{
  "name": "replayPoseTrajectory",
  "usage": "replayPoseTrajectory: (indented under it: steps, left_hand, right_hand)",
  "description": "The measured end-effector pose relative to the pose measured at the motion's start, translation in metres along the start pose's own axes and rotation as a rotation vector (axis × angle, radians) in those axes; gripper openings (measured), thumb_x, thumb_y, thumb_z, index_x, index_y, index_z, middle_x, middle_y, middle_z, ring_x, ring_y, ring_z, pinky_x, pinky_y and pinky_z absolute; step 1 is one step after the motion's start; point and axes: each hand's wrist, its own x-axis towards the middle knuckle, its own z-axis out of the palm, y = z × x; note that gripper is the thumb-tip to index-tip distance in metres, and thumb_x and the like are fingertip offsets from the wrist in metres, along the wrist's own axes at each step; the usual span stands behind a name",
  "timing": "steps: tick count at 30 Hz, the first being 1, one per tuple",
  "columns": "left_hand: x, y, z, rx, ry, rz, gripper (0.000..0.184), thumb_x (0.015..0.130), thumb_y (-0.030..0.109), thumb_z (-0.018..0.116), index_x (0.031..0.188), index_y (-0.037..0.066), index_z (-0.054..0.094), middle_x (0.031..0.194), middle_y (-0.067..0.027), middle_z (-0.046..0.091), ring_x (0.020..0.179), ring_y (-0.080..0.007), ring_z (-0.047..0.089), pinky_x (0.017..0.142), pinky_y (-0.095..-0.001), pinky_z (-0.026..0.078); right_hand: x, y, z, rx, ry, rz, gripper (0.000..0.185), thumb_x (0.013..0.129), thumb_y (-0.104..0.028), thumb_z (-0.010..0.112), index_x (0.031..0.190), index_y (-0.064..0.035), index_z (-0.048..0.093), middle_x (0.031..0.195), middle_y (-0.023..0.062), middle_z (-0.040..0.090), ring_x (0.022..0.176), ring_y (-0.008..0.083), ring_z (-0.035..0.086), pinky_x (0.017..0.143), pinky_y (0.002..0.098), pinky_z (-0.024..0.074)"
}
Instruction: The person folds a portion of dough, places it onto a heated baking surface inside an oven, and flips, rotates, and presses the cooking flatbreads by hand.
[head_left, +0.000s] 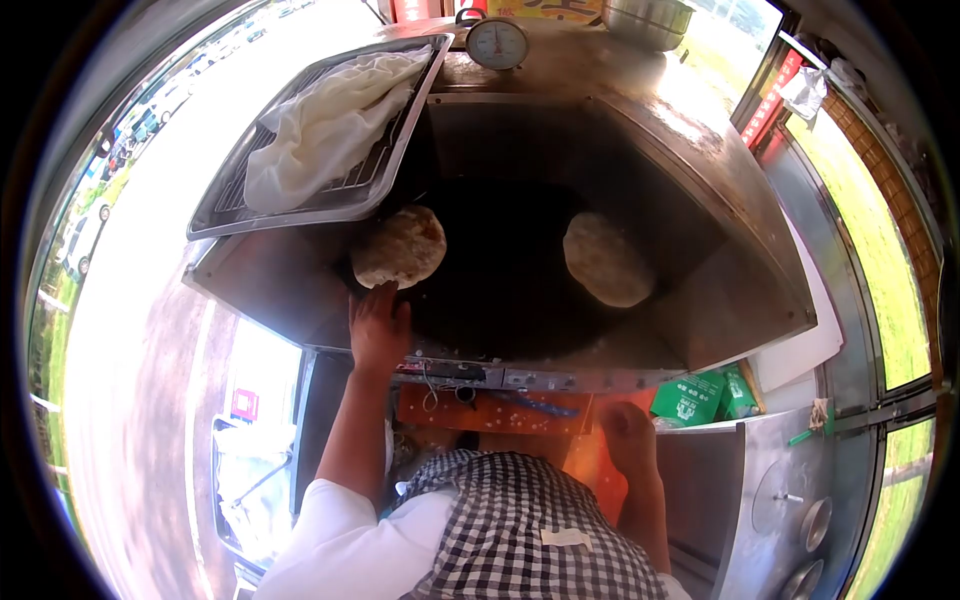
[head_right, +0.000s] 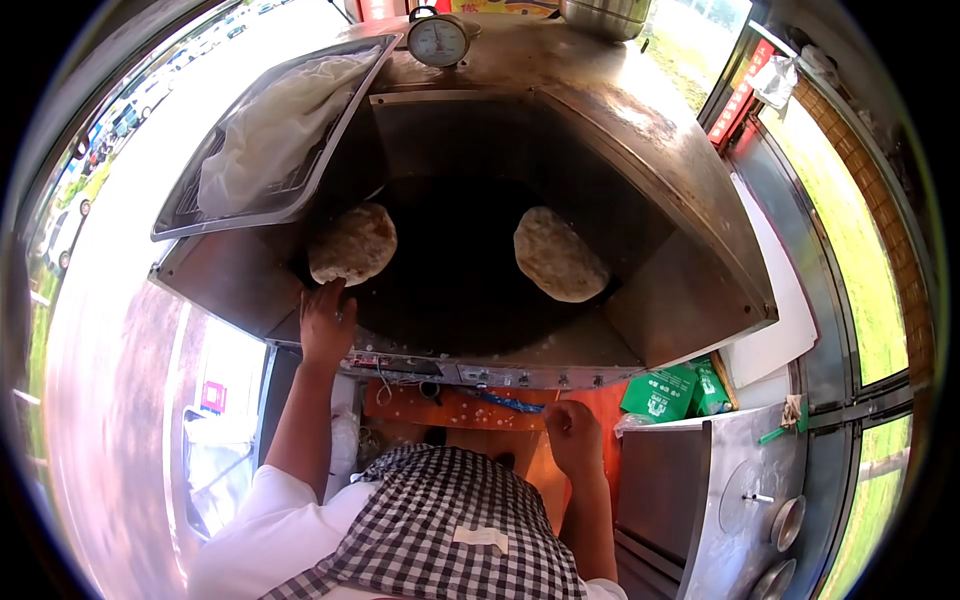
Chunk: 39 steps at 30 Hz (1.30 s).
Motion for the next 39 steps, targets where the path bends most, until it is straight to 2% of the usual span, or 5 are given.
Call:
replayPoseTrajectory:
  steps: [18, 24, 27, 33, 39]
  left_hand:
    - [0.061, -0.01, 0.056, 0.198, -0.153, -0.15, 0.056, 0.09, 0.039, 0.068, 0.137, 0.009, 0.064, 0.14, -0.0141, 0.066, 0.136, -0.0372, 0.056, 0.124, -0.0699, 0.017]
    - [0.084, 0.003, 0.058, 0.31, -0.34, -0.232, 0.06, 0.091, 0.047, 0.068, 0.143, 0.018, 0.063, 0.144, -0.0128, 0.064, 0.139, -0.0327, 0.056, 0.126, -0.0707, 0.011]
    - [0.094, 0.016, 0.049, 0.359, -0.451, -0.287, 0.059, 0.09, 0.046, 0.069, 0.143, 0.021, 0.063, 0.144, -0.011, 0.065, 0.139, -0.0294, 0.057, 0.125, -0.0711, 0.011]
    - [0.095, -0.037, 0.062, 0.28, -0.602, 0.126, 0.059, 0.088, 0.046, 0.068, 0.145, 0.03, 0.061, 0.14, -0.0115, 0.068, 0.143, -0.0298, 0.053, 0.126, -0.0699, 0.01]
    - [0.088, 0.008, 0.035, 0.452, -0.492, -0.031, 0.046, 0.089, 0.034, 0.071, 0.135, 0.03, 0.07, 0.137, -0.0061, 0.07, 0.142, -0.0313, 0.053, 0.129, -0.0626, 0.015]
  right_hand:
    - [-0.027, 0.007, -0.001, -0.091, 0.059, 0.066, 0.016, 0.095, -0.017, 0.074, 0.101, -0.0024, 0.071, 0.097, 0.0131, 0.073, 0.082, 0.0248, 0.071, 0.072, 0.0366, 0.0567]
    - [-0.033, 0.01, 0.002, -0.056, 0.093, 0.056, 0.016, 0.094, -0.016, 0.076, 0.102, -0.0017, 0.071, 0.097, 0.014, 0.073, 0.08, 0.0252, 0.072, 0.07, 0.0358, 0.0571]
    - [-0.035, 0.01, 0.0, -0.081, 0.086, 0.057, 0.018, 0.094, -0.016, 0.077, 0.102, -0.001, 0.071, 0.097, 0.0148, 0.073, 0.08, 0.0251, 0.072, 0.07, 0.0357, 0.0572]
    - [-0.038, 0.013, 0.002, -0.035, 0.087, 0.108, 0.019, 0.094, -0.017, 0.077, 0.101, -0.0002, 0.07, 0.097, 0.0151, 0.073, 0.08, 0.0253, 0.072, 0.07, 0.0357, 0.0571]
    - [-0.037, 0.009, 0.003, -0.027, 0.076, 0.104, 0.016, 0.095, -0.016, 0.075, 0.101, -0.0011, 0.071, 0.097, 0.0151, 0.073, 0.08, 0.025, 0.072, 0.07, 0.0356, 0.057]
